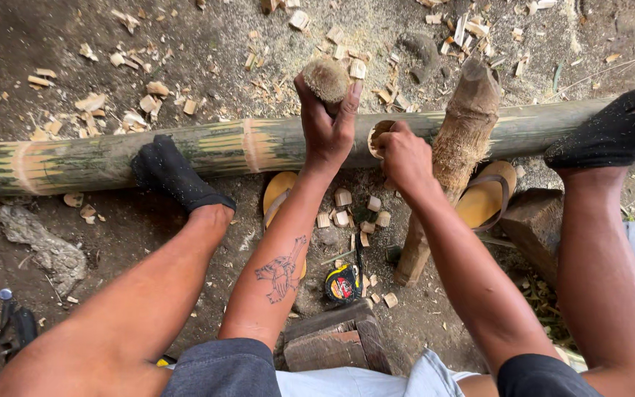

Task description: The person hollows out a section of a bamboo pole using a chisel and wooden mallet. They repeatedly strike the chisel to remove material from the interior, then insert a smaller bamboo piece to test the fit.

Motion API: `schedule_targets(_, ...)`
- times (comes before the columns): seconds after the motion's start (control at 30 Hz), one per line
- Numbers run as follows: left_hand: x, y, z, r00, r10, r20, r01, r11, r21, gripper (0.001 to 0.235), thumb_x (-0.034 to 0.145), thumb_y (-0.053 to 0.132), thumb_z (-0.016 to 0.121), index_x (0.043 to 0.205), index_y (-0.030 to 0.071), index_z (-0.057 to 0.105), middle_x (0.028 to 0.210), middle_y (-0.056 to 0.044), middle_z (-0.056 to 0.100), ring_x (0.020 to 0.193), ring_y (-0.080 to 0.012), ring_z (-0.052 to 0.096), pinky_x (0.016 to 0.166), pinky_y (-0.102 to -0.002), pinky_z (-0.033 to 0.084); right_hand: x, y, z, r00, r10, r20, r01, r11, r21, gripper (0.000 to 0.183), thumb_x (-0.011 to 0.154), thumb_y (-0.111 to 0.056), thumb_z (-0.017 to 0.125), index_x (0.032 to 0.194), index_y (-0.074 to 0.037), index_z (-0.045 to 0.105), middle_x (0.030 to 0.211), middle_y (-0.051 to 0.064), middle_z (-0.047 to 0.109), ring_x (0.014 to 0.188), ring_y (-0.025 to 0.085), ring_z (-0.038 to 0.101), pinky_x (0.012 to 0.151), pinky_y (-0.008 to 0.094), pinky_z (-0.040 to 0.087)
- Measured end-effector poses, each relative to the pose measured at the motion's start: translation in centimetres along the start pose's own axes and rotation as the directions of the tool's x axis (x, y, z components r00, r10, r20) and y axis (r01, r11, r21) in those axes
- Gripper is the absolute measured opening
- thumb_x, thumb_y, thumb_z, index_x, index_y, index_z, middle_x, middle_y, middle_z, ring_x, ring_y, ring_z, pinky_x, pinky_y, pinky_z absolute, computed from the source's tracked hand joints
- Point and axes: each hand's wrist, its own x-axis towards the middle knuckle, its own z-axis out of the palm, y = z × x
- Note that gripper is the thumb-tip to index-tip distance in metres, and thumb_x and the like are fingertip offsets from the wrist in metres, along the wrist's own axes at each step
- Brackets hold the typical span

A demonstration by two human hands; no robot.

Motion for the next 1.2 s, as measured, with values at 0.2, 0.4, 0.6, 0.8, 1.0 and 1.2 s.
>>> schedule_targets(0.2,0.5,-0.3,0.0,1.000,-0.011,0.020,0.011,1.000,0.026,0.054,0.103,0.038,0.068,0.135,0.009,0.035,0.116,-0.013,0.062,0.103,-0.0224,0.071,0.093,-0.037,0.063,2.3,-0.2,-1.8,0.958,-0.030,0.286,0.092,0.975,-0.204,0.018,0.094,-0.022,0.068,0.102,-0.009,0.077,0.104,0.013,0.067,0.071,0.023,0.071,0.056,0.037,0.058)
schedule_targets(0.4,0.0,-0.9,1.0,0.999,0.044,0.032,-0.046,0.995,0.089,0.059,0.106,0.046,0.064,0.140,0.008,0.035,0.128,-0.015,0.056,0.116,-0.0289,0.069,0.100,-0.038,0.064,5.0,0.5,-1.8,0.919,-0.016,0.394,0.181,0.905,-0.384,0.015,0.097,-0.019,0.070,0.093,-0.007,0.078,0.086,0.009,0.073,0.072,0.017,0.069,0.056,0.030,0.055)
schedule_targets(0.6,0.1,-2.5,1.9,0.990,0.137,0.029,-0.140,0.964,0.227,0.069,0.103,0.058,0.055,0.148,0.010,0.035,0.132,-0.017,0.053,0.120,-0.0280,0.062,0.104,-0.042,0.058,1.6,1.2,0.5,0.976,0.219,-0.002,-0.190,0.852,0.488,0.009,0.086,-0.017,0.079,0.095,-0.013,0.079,0.085,0.002,0.075,0.068,0.013,0.072,0.062,0.031,0.060)
schedule_targets(0.8,-0.4,-2.6,1.7,0.996,0.085,0.025,-0.088,0.978,0.187,0.070,0.100,0.053,0.061,0.146,0.008,0.035,0.133,-0.017,0.051,0.119,-0.0284,0.062,0.101,-0.042,0.059,3.5,0.5,-9.1,0.815,0.538,-0.215,0.192,0.100,0.976,0.013,0.099,-0.015,0.069,0.102,-0.005,0.077,0.094,0.009,0.079,0.076,0.012,0.072,0.072,0.034,0.061)
schedule_targets(1.0,1.1,-1.1,1.4,0.994,0.106,-0.011,-0.103,0.984,0.145,0.055,0.105,0.039,0.065,0.142,0.009,0.036,0.128,-0.014,0.055,0.111,-0.0264,0.066,0.099,-0.037,0.060,3.6,1.4,-9.0,0.975,-0.028,0.222,0.009,0.996,0.089,0.035,0.091,0.001,0.062,0.119,-0.013,0.078,0.116,0.011,0.077,0.089,0.015,0.070,0.076,0.032,0.059)
schedule_targets(1.2,0.6,-0.9,1.1,0.996,0.083,0.020,-0.084,0.995,0.044,0.055,0.105,0.037,0.067,0.140,0.009,0.035,0.128,-0.014,0.056,0.111,-0.0254,0.068,0.097,-0.036,0.062,3.5,0.6,-1.8,0.832,-0.215,0.512,0.451,0.799,-0.397,0.061,0.075,-0.040,0.081,0.124,-0.006,0.067,0.111,0.015,0.070,0.070,0.021,0.068,0.055,0.034,0.058)
